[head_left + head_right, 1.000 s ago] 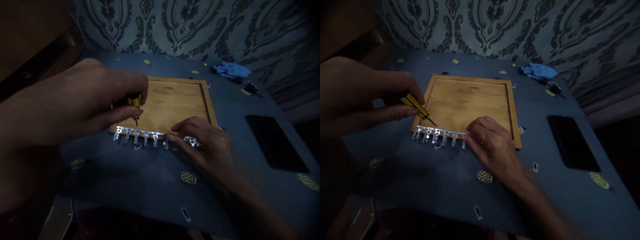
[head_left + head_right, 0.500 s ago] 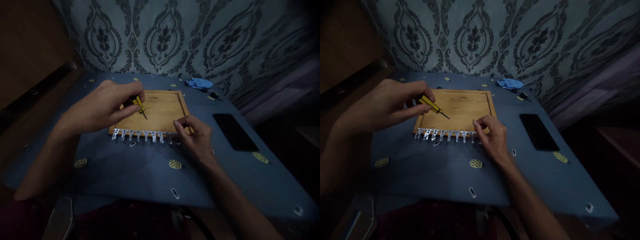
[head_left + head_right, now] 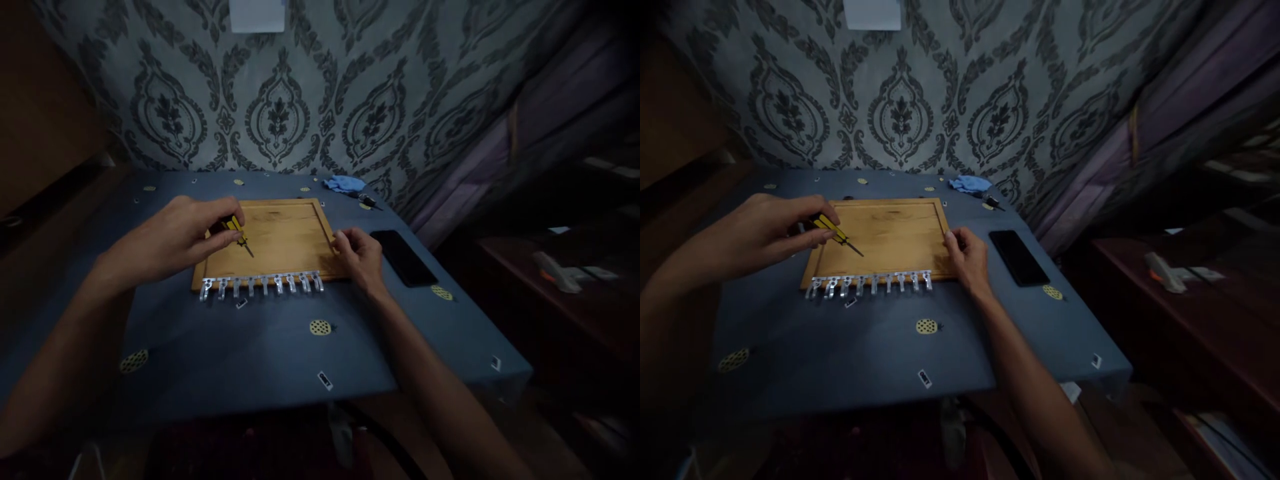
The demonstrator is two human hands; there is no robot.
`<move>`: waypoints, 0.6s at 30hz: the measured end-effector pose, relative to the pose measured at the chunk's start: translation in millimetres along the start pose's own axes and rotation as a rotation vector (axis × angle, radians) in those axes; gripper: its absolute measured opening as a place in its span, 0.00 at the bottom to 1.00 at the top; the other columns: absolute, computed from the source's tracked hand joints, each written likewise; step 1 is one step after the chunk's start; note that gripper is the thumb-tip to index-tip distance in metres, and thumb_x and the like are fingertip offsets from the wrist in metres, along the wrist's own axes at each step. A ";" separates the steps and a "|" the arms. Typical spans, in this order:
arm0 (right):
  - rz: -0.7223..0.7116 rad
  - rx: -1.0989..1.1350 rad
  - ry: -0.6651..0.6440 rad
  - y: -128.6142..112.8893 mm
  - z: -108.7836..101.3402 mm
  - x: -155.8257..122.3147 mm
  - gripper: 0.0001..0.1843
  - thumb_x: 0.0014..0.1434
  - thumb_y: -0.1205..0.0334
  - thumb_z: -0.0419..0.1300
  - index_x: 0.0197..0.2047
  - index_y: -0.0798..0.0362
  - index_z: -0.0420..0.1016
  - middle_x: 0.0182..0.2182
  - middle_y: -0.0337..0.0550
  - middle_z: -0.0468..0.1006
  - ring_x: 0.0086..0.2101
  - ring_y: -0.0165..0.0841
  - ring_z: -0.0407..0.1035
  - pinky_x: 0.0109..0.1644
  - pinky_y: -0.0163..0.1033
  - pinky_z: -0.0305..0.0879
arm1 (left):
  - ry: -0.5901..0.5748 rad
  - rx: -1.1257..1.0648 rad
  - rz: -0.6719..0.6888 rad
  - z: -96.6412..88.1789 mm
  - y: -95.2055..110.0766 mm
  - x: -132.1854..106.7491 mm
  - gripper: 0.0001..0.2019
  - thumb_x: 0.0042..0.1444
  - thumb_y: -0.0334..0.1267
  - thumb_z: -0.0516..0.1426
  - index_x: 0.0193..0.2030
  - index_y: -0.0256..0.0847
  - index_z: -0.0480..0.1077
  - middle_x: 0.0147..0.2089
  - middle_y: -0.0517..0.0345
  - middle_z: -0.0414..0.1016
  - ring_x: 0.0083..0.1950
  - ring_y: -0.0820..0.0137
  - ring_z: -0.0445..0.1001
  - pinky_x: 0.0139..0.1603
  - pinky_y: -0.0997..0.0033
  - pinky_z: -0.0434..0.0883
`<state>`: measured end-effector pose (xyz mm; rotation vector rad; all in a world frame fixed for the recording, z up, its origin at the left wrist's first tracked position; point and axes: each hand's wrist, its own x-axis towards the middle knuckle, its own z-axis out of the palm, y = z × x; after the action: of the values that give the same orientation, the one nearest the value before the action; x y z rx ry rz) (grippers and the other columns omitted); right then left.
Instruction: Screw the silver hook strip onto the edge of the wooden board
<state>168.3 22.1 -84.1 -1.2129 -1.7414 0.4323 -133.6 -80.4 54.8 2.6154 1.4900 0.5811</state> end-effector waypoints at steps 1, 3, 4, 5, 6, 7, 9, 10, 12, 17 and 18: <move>0.008 -0.003 -0.012 2.4 0.4 0.3 0.20 0.62 0.47 0.52 0.28 0.52 0.72 0.23 0.41 0.75 0.26 0.32 0.66 0.30 0.37 0.60 | -0.002 -0.003 -0.001 0.4 -1.2 0.2 0.11 0.63 0.46 0.52 0.42 0.45 0.71 0.25 0.64 0.69 0.25 0.74 0.67 0.27 0.74 0.58; 0.019 -0.010 -0.034 6.7 1.4 0.6 0.20 0.61 0.46 0.52 0.28 0.53 0.72 0.23 0.42 0.75 0.26 0.33 0.66 0.31 0.37 0.60 | -0.008 -0.008 -0.006 1.4 -3.5 1.0 0.10 0.63 0.45 0.52 0.42 0.45 0.72 0.25 0.64 0.70 0.26 0.74 0.67 0.28 0.74 0.58; 0.022 -0.015 -0.044 8.7 2.0 0.7 0.21 0.61 0.46 0.52 0.28 0.53 0.72 0.23 0.42 0.75 0.26 0.33 0.67 0.31 0.37 0.60 | -0.011 -0.010 -0.011 2.2 -4.7 1.6 0.10 0.63 0.45 0.52 0.42 0.45 0.72 0.25 0.64 0.70 0.26 0.74 0.67 0.28 0.74 0.58; 0.026 -0.020 -0.053 10.6 2.5 0.7 0.21 0.61 0.46 0.52 0.27 0.52 0.72 0.23 0.42 0.75 0.26 0.33 0.67 0.31 0.37 0.60 | -0.015 -0.012 -0.017 3.0 -6.0 2.3 0.10 0.63 0.45 0.52 0.42 0.45 0.72 0.26 0.64 0.71 0.27 0.74 0.67 0.28 0.74 0.57; 0.029 -0.026 -0.063 12.4 2.9 0.8 0.21 0.61 0.46 0.52 0.28 0.52 0.72 0.23 0.42 0.76 0.27 0.34 0.67 0.31 0.38 0.60 | -0.018 -0.014 -0.025 3.8 -7.3 3.2 0.09 0.62 0.44 0.53 0.41 0.45 0.72 0.26 0.64 0.71 0.27 0.74 0.68 0.29 0.74 0.57; 0.031 -0.032 -0.072 14.0 3.2 0.9 0.21 0.61 0.46 0.52 0.28 0.52 0.72 0.24 0.43 0.76 0.27 0.34 0.67 0.32 0.38 0.60 | -0.019 -0.017 -0.034 4.5 -8.7 4.0 0.09 0.62 0.44 0.53 0.41 0.45 0.72 0.26 0.64 0.71 0.27 0.74 0.67 0.29 0.74 0.57; 0.031 -0.044 -0.094 16.5 3.5 1.1 0.21 0.61 0.45 0.52 0.28 0.52 0.73 0.24 0.43 0.77 0.27 0.35 0.68 0.32 0.39 0.61 | -0.013 -0.025 -0.054 4.9 -11.6 5.1 0.09 0.61 0.43 0.54 0.41 0.44 0.73 0.26 0.65 0.71 0.27 0.75 0.67 0.30 0.74 0.57; 0.030 -0.049 -0.104 17.4 3.5 1.3 0.21 0.61 0.45 0.52 0.29 0.52 0.73 0.24 0.43 0.77 0.27 0.35 0.68 0.32 0.39 0.61 | -0.002 -0.030 -0.066 4.3 -12.9 5.2 0.09 0.61 0.42 0.54 0.41 0.44 0.73 0.25 0.65 0.71 0.27 0.75 0.67 0.30 0.74 0.57; 0.027 -0.055 -0.114 18.5 3.4 1.8 0.20 0.61 0.45 0.52 0.29 0.51 0.74 0.25 0.44 0.78 0.27 0.36 0.68 0.32 0.40 0.61 | 0.035 -0.042 -0.097 1.5 -15.2 4.4 0.09 0.61 0.42 0.54 0.42 0.44 0.74 0.26 0.65 0.71 0.27 0.75 0.67 0.31 0.74 0.57; 0.016 -0.060 -0.099 19.6 3.8 3.8 0.21 0.60 0.44 0.52 0.30 0.52 0.73 0.25 0.45 0.77 0.28 0.38 0.69 0.32 0.40 0.60 | 0.195 -0.113 -0.213 -7.1 -23.7 0.9 0.08 0.62 0.40 0.57 0.44 0.40 0.72 0.30 0.63 0.74 0.32 0.74 0.71 0.35 0.74 0.64; 0.012 -0.061 -0.098 19.9 4.2 4.1 0.21 0.60 0.44 0.52 0.30 0.52 0.73 0.26 0.46 0.78 0.28 0.38 0.69 0.32 0.41 0.60 | 0.222 -0.139 -0.237 -6.4 -27.7 1.0 0.09 0.63 0.41 0.57 0.45 0.39 0.71 0.31 0.62 0.74 0.33 0.74 0.72 0.36 0.74 0.67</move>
<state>175.1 35.5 -98.4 -1.2644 -1.8433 0.4549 -158.0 -65.8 54.1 2.2888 1.7200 0.9339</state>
